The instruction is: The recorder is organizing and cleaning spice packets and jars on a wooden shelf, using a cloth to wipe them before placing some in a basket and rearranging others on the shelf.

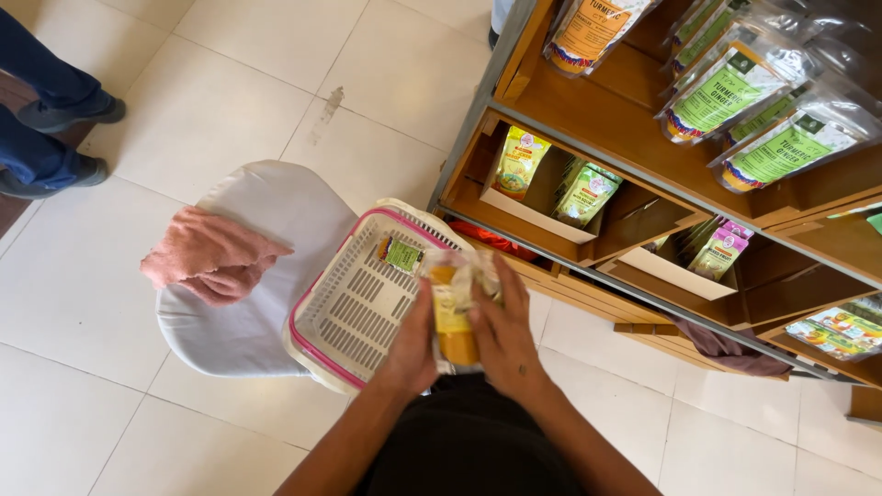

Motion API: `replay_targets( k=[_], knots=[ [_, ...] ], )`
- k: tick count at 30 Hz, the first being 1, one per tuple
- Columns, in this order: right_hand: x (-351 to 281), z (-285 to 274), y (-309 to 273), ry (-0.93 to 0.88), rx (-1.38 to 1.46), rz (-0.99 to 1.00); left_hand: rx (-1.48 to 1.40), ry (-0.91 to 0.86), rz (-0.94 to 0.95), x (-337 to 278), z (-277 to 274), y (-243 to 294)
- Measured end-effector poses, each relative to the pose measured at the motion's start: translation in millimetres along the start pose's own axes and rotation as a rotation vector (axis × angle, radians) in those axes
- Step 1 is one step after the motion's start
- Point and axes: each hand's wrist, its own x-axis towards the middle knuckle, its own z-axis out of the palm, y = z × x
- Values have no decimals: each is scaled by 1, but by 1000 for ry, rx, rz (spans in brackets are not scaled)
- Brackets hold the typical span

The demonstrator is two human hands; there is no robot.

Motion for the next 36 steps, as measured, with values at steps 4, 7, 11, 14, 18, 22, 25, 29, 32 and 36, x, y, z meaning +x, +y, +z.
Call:
replay_targets(
  k=[4,7,11,14,18,22,25,29,32,36],
  knots=[
    [21,-9,-5,78,67,90,102,-43,4,3,5,-20],
    [15,-19,-16,-37,141,30,96,-75,-7,5,6,-18],
    [9,-26,-35,-160,7,-130,18,38,-64,10,8,1],
    [-4,-30,-51,-187,-9,-171,-77,117,-71,8,12,12],
    [-19,-28,-39,-118,364,105,-9,73,19,15,23,13],
    [-24,-15,-13,28,546,153,227,6,88,20,38,3],
    [-14,-22,2,256,713,218,541,5,205,25,52,-2],
    [14,-64,-6,214,668,519,956,-31,455,35,71,-8],
    [24,-79,16,239,738,531,1074,-116,605,48,82,-6],
    [41,-108,28,310,997,581,991,-160,560,70,102,13]
  ],
)
